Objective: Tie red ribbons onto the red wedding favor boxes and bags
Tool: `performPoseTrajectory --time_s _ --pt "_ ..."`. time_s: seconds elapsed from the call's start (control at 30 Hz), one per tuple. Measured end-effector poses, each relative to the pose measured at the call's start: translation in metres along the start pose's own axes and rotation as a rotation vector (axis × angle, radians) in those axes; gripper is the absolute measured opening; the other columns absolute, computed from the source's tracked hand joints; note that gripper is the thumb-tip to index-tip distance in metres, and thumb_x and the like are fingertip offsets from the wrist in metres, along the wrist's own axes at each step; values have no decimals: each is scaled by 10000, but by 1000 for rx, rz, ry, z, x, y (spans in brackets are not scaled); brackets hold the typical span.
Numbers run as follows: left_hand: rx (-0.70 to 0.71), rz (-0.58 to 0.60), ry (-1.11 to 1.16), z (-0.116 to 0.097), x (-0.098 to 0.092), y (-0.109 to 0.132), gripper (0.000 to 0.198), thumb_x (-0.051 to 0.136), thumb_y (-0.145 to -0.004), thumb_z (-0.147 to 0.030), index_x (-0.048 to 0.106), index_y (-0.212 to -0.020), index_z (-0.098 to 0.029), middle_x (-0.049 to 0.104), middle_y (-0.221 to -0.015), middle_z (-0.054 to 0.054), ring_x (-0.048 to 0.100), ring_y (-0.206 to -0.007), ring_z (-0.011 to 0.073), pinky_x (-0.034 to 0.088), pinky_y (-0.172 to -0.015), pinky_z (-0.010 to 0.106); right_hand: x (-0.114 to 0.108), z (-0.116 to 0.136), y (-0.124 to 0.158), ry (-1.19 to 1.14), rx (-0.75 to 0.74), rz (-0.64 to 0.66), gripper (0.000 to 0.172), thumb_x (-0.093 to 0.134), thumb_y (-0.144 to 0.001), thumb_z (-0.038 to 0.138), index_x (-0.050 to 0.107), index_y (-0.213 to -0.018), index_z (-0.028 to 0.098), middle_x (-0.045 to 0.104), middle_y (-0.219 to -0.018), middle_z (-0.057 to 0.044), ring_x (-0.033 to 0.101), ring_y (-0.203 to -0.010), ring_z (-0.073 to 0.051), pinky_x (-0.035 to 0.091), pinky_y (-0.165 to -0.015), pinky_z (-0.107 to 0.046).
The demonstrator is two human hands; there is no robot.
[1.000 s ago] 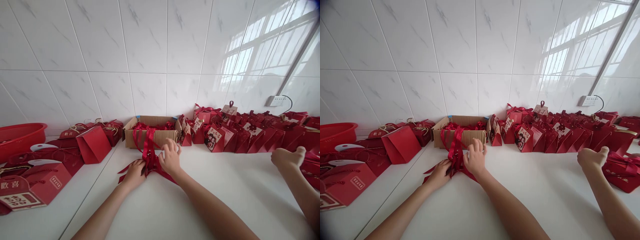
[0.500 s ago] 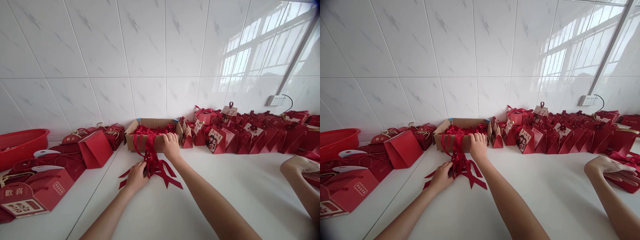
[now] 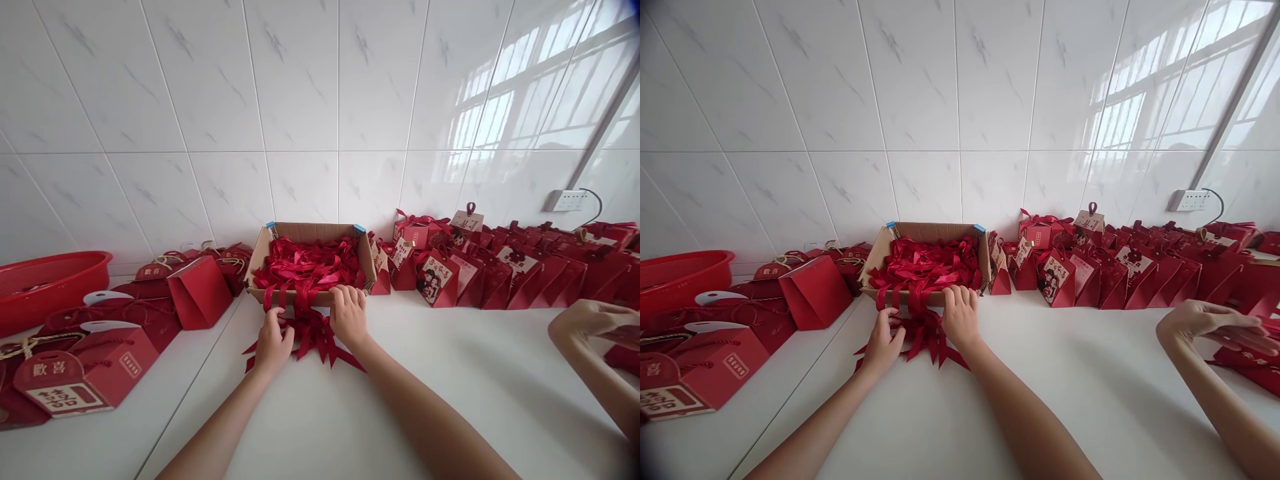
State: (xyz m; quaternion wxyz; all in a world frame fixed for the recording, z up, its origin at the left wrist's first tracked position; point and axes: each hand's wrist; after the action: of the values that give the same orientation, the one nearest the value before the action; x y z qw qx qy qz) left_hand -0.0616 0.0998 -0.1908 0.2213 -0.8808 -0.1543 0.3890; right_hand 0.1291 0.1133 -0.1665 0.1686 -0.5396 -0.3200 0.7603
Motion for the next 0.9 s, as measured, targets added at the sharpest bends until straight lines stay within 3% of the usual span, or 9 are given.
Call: performPoseTrajectory --time_s 0.2,0.37,0.5,0.6,0.73,0.77,0.83,0.9 --pt "9 -28 14 0 1 1 318 553 -899 -320 553 -1168 -151 603 -1139 86 616 -956 199 535 -812 405 -16 14 -2 58 55 78 191 503 -786 120 573 -957 165 583 -924 -120 470 -894 -279 289 -874 -416" --pt "11 -13 -52 -1 -3 1 317 550 -901 -321 555 -1170 -154 601 -1151 88 616 -963 200 537 -813 405 -22 20 -3 83 -7 178 271 543 -763 135 627 -1019 158 590 -991 -149 469 -931 -303 312 -812 -415" --pt "57 45 -148 -6 -18 4 288 538 -907 -324 573 -1145 -165 609 -1143 83 619 -948 190 539 -809 389 -24 19 -4 99 -28 246 237 549 -761 119 684 -951 161 591 -1024 -159 471 -961 -315 315 -798 -413" --pt "129 74 -227 -15 -31 5 270 536 -908 -335 585 -1115 -169 618 -1117 74 621 -921 179 536 -799 376 -26 17 -6 102 -43 285 237 549 -757 98 698 -927 169 596 -1021 -157 482 -961 -304 316 -801 -406" --pt "248 84 -320 -38 -39 -7 251 429 -941 -311 633 -922 -166 644 -924 77 599 -888 189 488 -850 385 -29 17 -7 91 -62 335 245 568 -739 94 700 -930 175 616 -987 -148 502 -949 -297 329 -796 -400" --pt "276 82 -341 -45 -39 -14 259 409 -937 -301 634 -926 -173 640 -944 94 585 -948 212 463 -893 398 -29 17 -7 89 -65 346 245 579 -733 97 700 -931 173 618 -990 -148 505 -955 -298 335 -792 -398" --pt "330 93 -384 -58 -36 -32 263 466 -892 -303 602 -1087 -191 581 -1178 135 490 -1164 279 387 -1001 441 -29 18 -6 86 -68 365 254 596 -724 98 696 -946 174 616 -1013 -148 509 -971 -299 347 -779 -388" --pt "376 143 -433 -67 -30 -54 577 635 -775 -308 455 -1318 -237 338 -1473 130 266 -1360 363 268 -1080 544 -27 19 -5 86 -60 380 275 595 -727 89 690 -969 178 611 -1039 -148 515 -981 -295 359 -764 -378"
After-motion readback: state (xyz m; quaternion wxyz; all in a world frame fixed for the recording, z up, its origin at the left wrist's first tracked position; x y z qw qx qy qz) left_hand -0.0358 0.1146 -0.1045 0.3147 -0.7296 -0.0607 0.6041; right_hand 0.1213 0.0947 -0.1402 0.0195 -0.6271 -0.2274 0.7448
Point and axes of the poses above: each hand's wrist, its own y-axis away from the middle knuckle, its own x-axis out of the palm, z = x × y
